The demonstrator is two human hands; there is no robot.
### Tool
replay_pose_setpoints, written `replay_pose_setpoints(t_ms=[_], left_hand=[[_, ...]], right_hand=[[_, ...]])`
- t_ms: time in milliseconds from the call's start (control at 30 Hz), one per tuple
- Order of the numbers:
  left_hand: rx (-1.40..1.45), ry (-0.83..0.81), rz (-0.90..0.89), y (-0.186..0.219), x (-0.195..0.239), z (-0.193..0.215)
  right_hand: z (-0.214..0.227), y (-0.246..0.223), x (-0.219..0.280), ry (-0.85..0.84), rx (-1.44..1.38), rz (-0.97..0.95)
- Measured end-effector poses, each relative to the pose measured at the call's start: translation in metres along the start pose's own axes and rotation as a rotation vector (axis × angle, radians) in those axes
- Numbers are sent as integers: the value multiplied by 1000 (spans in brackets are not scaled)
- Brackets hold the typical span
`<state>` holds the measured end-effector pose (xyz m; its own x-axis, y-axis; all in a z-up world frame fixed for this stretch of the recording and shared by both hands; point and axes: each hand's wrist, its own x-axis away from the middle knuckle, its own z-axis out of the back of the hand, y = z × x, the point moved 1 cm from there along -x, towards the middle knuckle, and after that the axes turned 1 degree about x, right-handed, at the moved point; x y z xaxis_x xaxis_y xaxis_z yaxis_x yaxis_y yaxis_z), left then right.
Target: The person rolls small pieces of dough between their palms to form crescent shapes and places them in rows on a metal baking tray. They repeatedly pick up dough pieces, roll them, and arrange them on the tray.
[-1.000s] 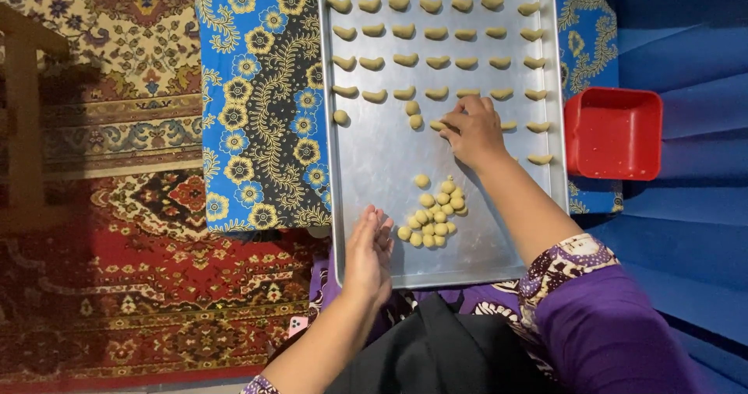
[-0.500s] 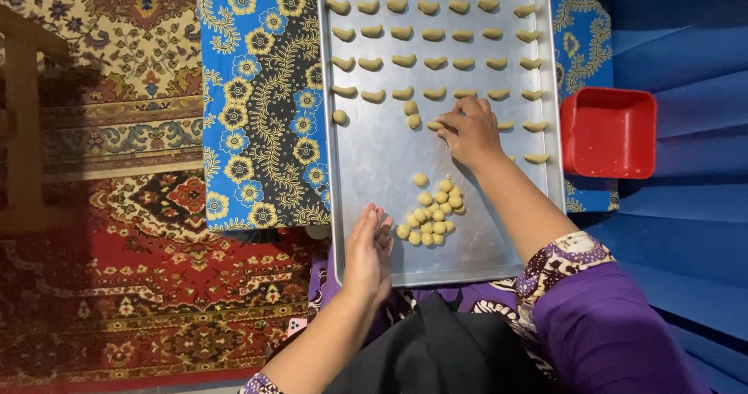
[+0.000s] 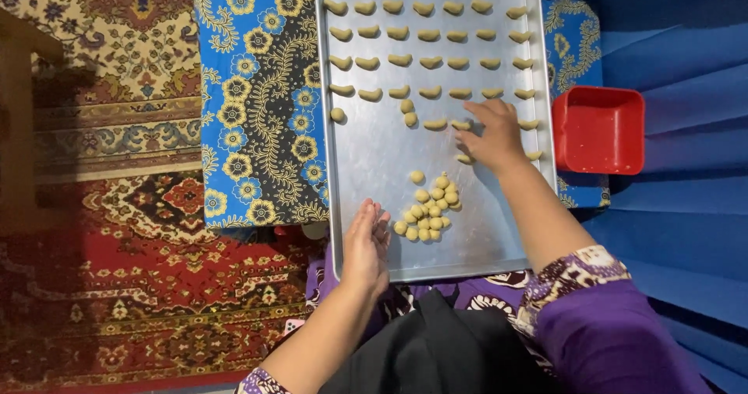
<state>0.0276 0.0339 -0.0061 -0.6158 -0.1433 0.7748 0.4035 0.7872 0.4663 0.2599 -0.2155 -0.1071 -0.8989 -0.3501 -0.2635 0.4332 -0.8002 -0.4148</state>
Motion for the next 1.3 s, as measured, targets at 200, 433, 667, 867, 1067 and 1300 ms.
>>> replay_pose_setpoints(t_ms=[200, 433, 667, 867, 1067, 1300], left_hand=[[18, 34, 9, -11, -10, 5], [-34, -16, -14, -2, -1, -1], [-58, -65, -12, -11, -10, 2], [-58, -75, -6, -16, -20, 7], [-22, -83, 53, -23, -28, 9], [119, -254, 217, -30, -26, 6]], right_hand=[[24, -27, 58, 46, -130, -77], [17, -67, 103, -48, -242, -144], [15, -96, 88, -315, -81, -461], [8, -105, 99, -235, 29, -335], [34, -168, 121, -177, -515, -120], [42, -225, 135, -198, -647, 60]])
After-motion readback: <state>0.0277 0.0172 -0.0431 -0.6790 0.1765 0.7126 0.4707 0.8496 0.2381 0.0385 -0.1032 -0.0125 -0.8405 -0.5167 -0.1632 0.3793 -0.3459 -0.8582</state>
